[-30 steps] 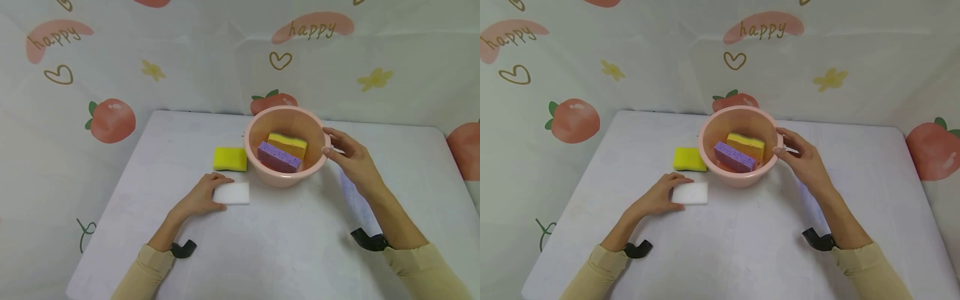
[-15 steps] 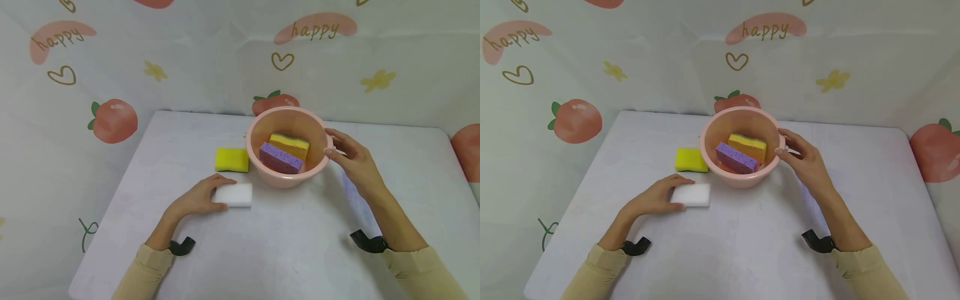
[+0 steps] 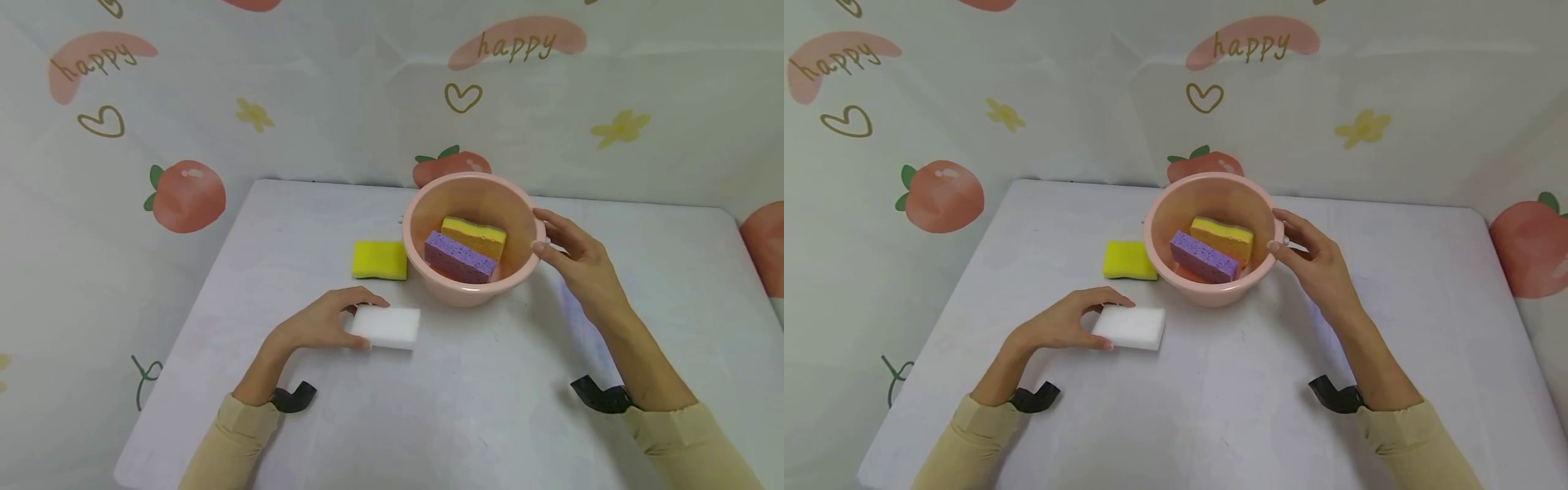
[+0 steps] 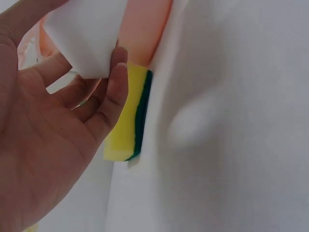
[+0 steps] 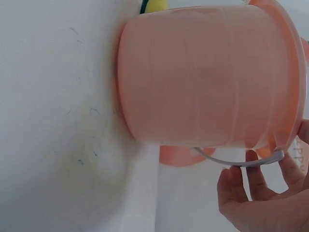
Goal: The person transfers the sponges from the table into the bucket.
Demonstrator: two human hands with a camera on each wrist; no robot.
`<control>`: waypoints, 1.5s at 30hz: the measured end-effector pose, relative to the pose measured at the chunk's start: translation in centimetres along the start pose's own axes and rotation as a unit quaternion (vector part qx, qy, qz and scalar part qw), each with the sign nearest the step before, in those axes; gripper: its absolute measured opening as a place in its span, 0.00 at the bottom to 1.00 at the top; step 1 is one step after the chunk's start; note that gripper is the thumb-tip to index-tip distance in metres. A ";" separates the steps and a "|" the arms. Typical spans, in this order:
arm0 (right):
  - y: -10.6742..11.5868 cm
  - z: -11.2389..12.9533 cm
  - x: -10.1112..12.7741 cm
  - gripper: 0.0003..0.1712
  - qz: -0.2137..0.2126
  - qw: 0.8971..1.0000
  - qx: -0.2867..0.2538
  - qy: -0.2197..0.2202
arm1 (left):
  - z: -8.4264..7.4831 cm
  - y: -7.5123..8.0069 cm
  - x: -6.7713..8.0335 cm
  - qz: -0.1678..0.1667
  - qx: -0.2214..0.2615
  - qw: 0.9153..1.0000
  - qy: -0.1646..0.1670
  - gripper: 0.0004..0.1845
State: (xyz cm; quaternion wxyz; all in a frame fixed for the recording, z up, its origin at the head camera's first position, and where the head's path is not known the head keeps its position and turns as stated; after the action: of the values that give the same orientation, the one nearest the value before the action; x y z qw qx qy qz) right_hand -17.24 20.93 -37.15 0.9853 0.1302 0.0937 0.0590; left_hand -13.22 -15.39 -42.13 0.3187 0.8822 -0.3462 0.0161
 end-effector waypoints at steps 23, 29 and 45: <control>-0.1 0.0 -0.2 0.30 0.002 1.000 -0.019 0.007 | -7.8 1.9 1.5 -0.020 -0.048 0.993 -0.105 0.33; 0.0 0.0 -0.2 0.31 0.002 1.000 -0.005 -0.002 | -9.8 2.5 1.5 -0.045 -0.063 0.986 -0.147 0.37; 0.0 -0.1 -0.2 0.31 0.002 1.000 0.010 0.023 | -13.9 4.8 -0.6 -0.072 -0.085 0.964 -0.243 0.34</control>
State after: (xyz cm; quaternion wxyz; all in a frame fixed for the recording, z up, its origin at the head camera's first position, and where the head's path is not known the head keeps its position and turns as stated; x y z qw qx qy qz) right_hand -17.47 20.96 -37.20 0.9814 0.1393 0.1164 0.0629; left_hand -14.00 -9.74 -28.54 0.2995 0.8518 -0.3488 -0.2512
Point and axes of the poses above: each hand's wrist, its own x-axis away from the middle knuckle, its own y-axis out of the back of the hand, z = x × y, the point moved 7 cm from there along -x, towards the middle knuckle, and after that the axes turned 7 degrees about y, right-handed, at the moved point
